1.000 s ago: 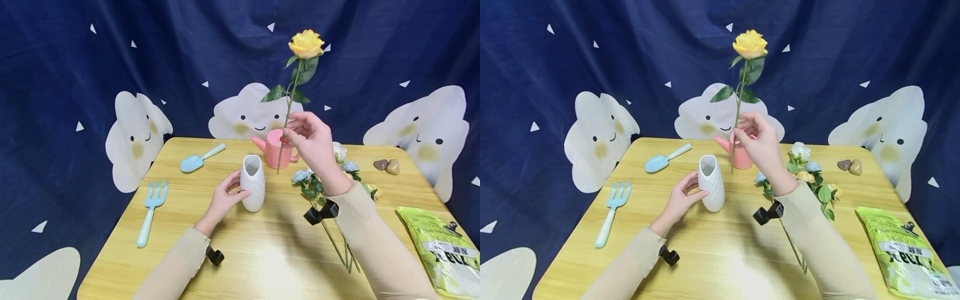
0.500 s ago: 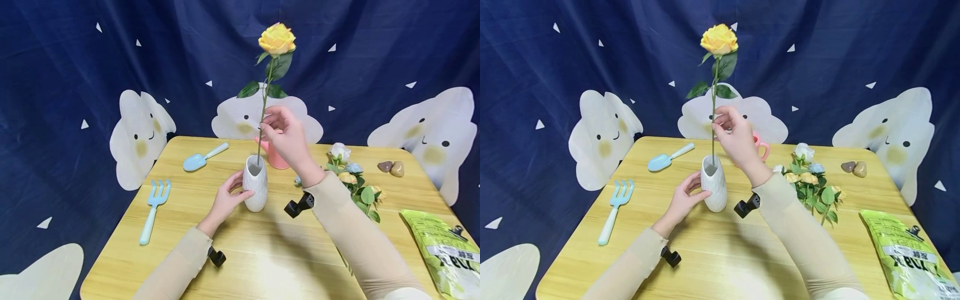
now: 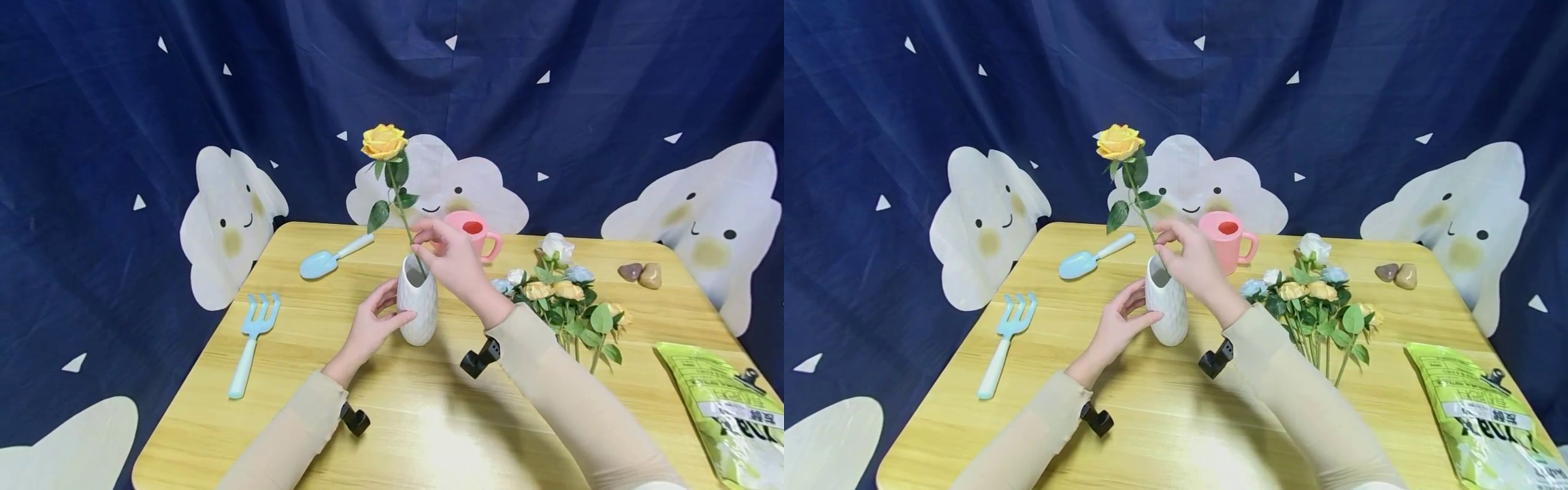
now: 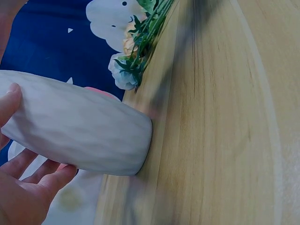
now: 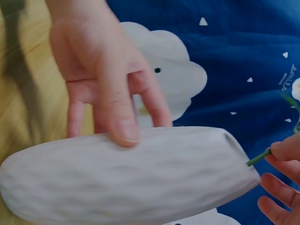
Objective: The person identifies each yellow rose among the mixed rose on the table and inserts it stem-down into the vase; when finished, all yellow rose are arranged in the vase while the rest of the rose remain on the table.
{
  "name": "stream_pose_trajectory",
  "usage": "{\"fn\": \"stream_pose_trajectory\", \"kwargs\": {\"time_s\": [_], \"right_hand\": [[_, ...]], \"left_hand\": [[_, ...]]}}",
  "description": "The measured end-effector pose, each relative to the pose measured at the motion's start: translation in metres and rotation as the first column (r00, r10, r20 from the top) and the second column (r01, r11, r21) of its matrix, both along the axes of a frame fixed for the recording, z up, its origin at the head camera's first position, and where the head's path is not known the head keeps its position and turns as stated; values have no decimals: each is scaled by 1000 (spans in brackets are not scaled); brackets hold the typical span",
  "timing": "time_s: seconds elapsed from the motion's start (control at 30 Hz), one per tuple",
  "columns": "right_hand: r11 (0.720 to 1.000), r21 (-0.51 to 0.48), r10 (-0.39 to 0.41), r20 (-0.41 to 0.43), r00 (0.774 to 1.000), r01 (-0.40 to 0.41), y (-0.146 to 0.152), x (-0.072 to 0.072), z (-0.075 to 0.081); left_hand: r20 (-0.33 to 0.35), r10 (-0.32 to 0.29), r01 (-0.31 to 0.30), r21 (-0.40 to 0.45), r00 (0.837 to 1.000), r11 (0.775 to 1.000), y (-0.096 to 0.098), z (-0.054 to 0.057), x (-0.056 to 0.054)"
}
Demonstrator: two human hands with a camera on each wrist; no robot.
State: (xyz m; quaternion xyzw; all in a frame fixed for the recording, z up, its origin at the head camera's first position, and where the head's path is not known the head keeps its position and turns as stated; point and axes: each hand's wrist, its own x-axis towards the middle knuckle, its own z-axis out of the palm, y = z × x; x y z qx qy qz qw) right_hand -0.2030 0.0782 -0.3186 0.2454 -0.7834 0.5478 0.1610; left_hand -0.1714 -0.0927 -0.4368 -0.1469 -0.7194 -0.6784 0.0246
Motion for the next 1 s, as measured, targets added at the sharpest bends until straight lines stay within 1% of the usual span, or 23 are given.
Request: {"fn": "stream_pose_trajectory", "kwargs": {"time_s": [0.1,0.17,0.2,0.3,0.43,0.5,0.63,0.83,1.0], "right_hand": [[999,42,-2,-21,1000,3,2,2,-4],[998,58,-3,-19,1000,5,7,4,-6],[998,65,-12,-15,1000,13,11,5,-7],[994,88,-69,16,997,67,28,11,-11],[985,106,-142,40,989,137,54,16,-18],[983,108,-154,50,987,148,66,17,-22],[972,155,-190,60,980,179,91,22,-33],[943,225,-269,77,960,246,127,37,-48],[931,223,-315,93,944,289,152,49,-57]], "left_hand": [[-10,-15,15,3,1000,1000,2,9,4],[-19,-25,25,2,1000,1000,3,16,8],[-26,-29,29,1,999,1000,4,18,9],[-22,-38,38,-2,999,999,6,22,11],[-8,-35,35,-5,999,999,6,22,12],[-2,-35,35,-3,999,999,5,22,12],[-1,-36,36,-7,999,999,3,21,12],[4,-46,46,-6,999,999,2,22,13],[1,-47,47,2,999,999,3,23,13]]}}
